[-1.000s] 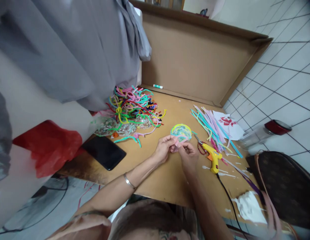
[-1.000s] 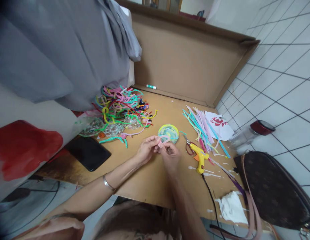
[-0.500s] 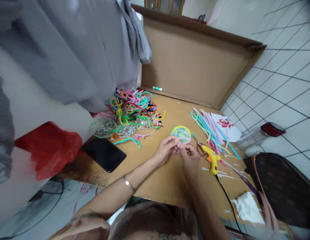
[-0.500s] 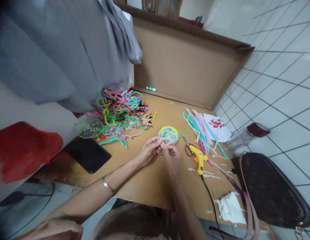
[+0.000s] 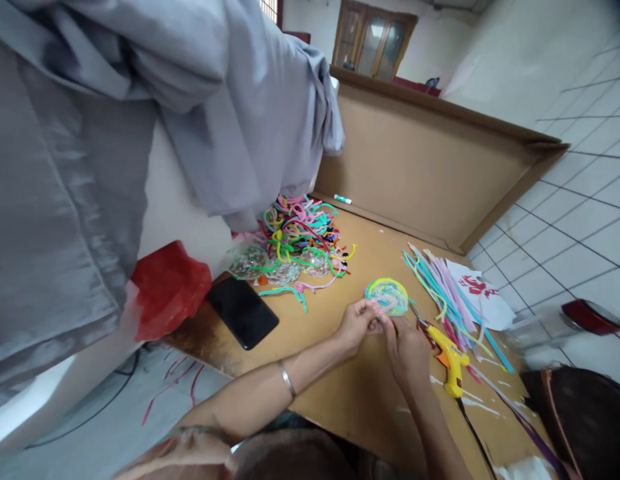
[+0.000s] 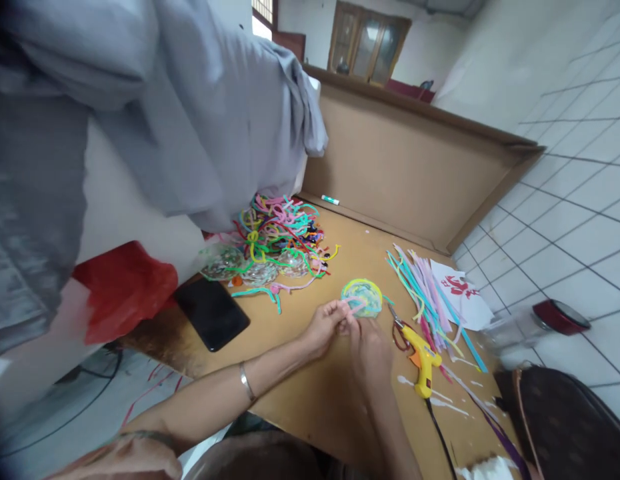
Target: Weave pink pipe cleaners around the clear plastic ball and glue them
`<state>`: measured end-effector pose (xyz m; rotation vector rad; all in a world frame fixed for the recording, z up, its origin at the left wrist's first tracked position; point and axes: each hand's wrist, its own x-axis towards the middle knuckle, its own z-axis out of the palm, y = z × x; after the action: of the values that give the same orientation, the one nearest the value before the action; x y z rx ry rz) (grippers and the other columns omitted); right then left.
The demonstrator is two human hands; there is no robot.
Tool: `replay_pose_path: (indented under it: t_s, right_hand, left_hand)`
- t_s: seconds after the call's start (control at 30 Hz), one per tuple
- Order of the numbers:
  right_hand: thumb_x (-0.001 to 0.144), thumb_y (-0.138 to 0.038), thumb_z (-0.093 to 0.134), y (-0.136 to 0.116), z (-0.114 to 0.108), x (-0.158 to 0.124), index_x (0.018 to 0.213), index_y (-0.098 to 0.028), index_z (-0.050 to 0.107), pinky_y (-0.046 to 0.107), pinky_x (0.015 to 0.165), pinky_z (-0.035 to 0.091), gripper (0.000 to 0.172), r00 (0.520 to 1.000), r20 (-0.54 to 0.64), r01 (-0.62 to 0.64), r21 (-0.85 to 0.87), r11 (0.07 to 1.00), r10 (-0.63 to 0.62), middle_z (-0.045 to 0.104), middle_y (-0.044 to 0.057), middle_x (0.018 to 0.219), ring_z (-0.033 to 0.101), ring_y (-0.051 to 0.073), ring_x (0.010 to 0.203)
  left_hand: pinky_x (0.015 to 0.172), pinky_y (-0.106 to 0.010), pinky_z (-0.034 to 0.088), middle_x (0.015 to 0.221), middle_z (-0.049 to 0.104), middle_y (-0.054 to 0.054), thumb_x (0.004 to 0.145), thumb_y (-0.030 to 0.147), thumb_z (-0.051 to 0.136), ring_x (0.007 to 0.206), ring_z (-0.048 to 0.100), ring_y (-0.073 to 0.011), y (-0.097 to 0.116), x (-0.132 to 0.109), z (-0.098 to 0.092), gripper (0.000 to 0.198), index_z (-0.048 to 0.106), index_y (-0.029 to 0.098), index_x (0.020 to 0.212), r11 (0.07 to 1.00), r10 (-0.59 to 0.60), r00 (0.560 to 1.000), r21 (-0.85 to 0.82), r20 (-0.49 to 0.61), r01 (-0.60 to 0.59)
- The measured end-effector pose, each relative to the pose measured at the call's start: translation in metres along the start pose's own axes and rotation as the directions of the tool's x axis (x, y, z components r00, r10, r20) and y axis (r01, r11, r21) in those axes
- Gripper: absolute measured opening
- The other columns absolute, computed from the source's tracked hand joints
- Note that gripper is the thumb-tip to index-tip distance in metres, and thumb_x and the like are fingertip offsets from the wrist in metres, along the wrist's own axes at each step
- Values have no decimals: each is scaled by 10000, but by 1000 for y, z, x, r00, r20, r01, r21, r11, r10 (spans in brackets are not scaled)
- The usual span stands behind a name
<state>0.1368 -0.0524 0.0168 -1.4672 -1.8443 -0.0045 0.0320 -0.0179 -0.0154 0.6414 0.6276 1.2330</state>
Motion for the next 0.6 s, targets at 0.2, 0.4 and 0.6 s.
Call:
replay_pose_path:
  t_s: [0.2, 0.4, 0.6]
  right_hand:
    - [931, -332, 451, -54, -16, 57, 739, -188, 650, 286, 621, 366, 311, 974, -18, 226, -58, 972, -227, 642, 53, 694, 561, 175, 638]
    - [813, -157, 587, -81, 67, 162, 843, -182, 693, 247, 634, 441, 113, 863, 367, -500, 511, 699, 348, 694, 5, 746, 612, 162, 699]
    - [928, -343, 586, -68, 146, 224, 1234, -170, 565, 440, 872, 545, 352, 636, 564, -772, 440, 459, 527, 597, 97, 1242, 623, 225, 1047]
  left_hand:
    - [550, -230, 367, 563, 520, 37, 690, 538, 726, 528, 484, -94, -21, 12, 1, 427, 564, 149, 755, 998, -41, 999, -43, -16, 40]
    - [470, -223, 325, 544, 550, 40, 632, 467, 783, 433, 455, -83, -31, 14, 0, 416, 537, 165, 777, 978, -195, 980, -72, 42, 198]
    - [508, -250, 357, 509, 530, 31, 633, 411, 768, 443, 475, -106, -36, 18, 2, 347, 543, 173, 746, 941, -310, 950, -132, 36, 312]
